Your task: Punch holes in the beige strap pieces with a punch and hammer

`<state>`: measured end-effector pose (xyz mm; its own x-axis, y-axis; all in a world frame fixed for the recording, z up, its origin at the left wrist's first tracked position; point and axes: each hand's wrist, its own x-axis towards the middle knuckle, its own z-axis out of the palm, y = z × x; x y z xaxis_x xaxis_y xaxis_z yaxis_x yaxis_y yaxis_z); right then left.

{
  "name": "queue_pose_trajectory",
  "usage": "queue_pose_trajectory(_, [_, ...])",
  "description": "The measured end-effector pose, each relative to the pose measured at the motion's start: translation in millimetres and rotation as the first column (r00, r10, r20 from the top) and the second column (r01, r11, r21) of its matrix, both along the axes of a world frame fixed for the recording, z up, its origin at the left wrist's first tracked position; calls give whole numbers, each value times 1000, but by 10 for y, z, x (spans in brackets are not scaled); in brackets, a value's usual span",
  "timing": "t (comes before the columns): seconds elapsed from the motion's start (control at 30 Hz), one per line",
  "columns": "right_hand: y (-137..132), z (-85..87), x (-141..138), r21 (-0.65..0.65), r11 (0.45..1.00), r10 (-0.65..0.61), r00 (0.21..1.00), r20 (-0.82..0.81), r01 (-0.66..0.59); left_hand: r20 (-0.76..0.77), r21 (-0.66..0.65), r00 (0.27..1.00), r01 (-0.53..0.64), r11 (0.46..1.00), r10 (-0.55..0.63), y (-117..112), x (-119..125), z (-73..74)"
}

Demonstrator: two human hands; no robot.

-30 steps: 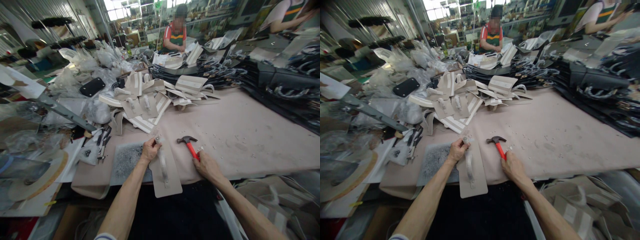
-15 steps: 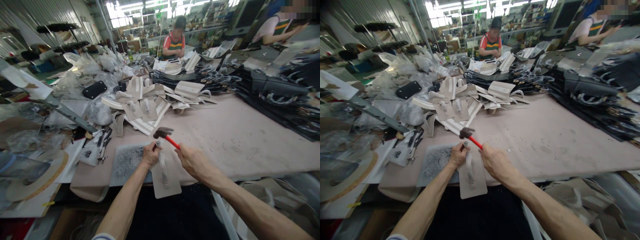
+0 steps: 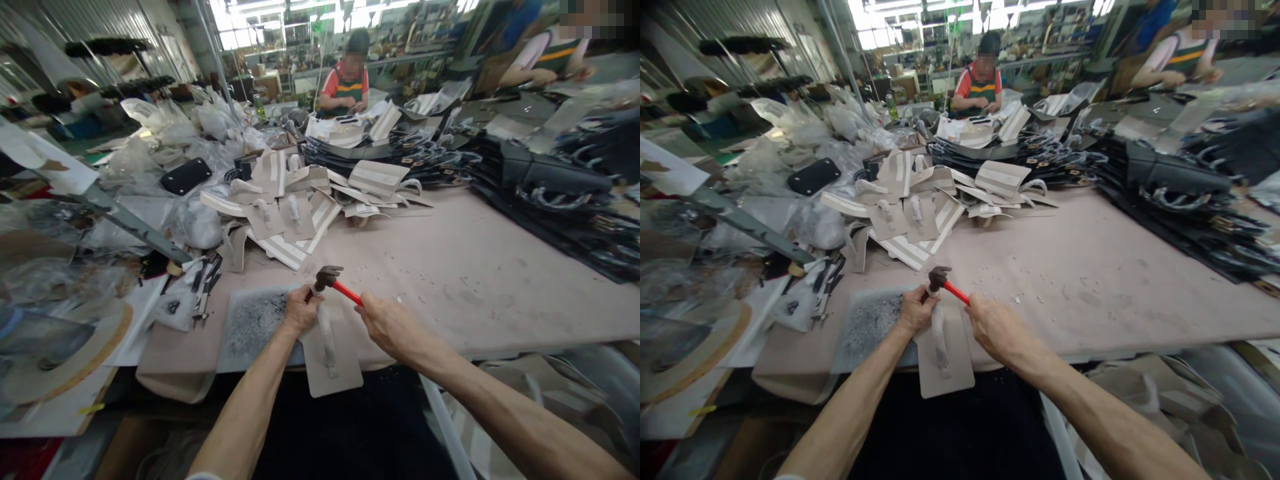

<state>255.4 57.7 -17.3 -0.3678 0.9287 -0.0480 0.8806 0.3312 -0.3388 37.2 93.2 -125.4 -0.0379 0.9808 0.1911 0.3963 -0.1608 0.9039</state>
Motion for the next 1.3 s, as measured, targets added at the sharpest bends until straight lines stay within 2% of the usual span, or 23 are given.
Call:
queue_pose_trajectory(0.13, [-2,-275,208,-37,996,-76,997,-12,75,46,-15,999,11,1000,-11,-8,5,19])
queue_pose_trajectory(0.2, [-17,-436,311,-119,984,-139,990,-26,134,50,-17,999,18,1000,-17,-6,3,30])
queue_pose_trajectory(0.27, [-47,-619,388,-193,959,-204,979,30,206,48,-13,999,22,1000,-22,-2,-3,31])
queue_pose_trajectory(0.3, [-66,-698,408,-190,953,-227,971,79,238,48,-9,999,25,1000,-25,0,-8,25])
queue_pose_trajectory(0.37, [-105,-790,390,-92,963,-239,961,141,253,45,-1,999,26,1000,-26,0,-19,5])
queue_pose_trajectory(0.43, [-132,-776,279,61,980,-192,978,80,188,36,4,999,18,1000,-18,-5,-29,-20])
queue_pose_trajectory(0.5, [-138,-699,88,150,987,-40,997,-67,49,26,8,1000,8,1000,-8,-8,-31,-41])
queue_pose_trajectory(0.57, [-129,-642,-143,161,974,192,962,-192,-163,31,3,1000,1,1000,-1,2,-23,-51])
queue_pose_trajectory(0.63, [-123,-653,-363,148,925,376,898,-229,-350,84,-32,996,-19,999,22,33,-9,-50])
queue_pose_trajectory(0.7, [-145,-718,-530,124,899,438,877,-198,-421,238,-93,960,-128,987,147,81,-10,-40])
queue_pose_trajectory(0.77, [-211,-776,-615,100,909,417,893,-171,-405,424,-166,848,-273,948,318,124,-48,-23])
queue_pose_trajectory(0.8, [-262,-786,-623,91,913,407,898,-168,-397,477,-194,795,-322,927,376,133,-85,-13])
queue_pose_trajectory(0.83, [-321,-781,-608,84,915,403,900,-169,-394,490,-206,773,-347,915,403,131,-134,-3])
queue_pose_trajectory(0.97, [-560,-654,-343,83,926,375,921,-107,-367,311,-150,892,-296,943,329,14,-364,4])
queue_pose_trajectory(1.07, [-655,-559,-29,117,976,191,980,-54,-184,216,-96,929,-286,954,300,-109,-466,-34])
queue_pose_trajectory(1.13, [-672,-524,163,137,989,60,995,-79,-49,170,-73,940,-287,955,296,-166,-484,-60])
queue_pose_trajectory(1.2, [-656,-501,304,117,993,-11,994,-108,23,134,-56,944,-296,953,301,-198,-480,-71])
queue_pose_trajectory(1.3, [-560,-465,379,8,998,58,997,-48,-57,125,-43,944,-302,952,305,-217,-471,-60])
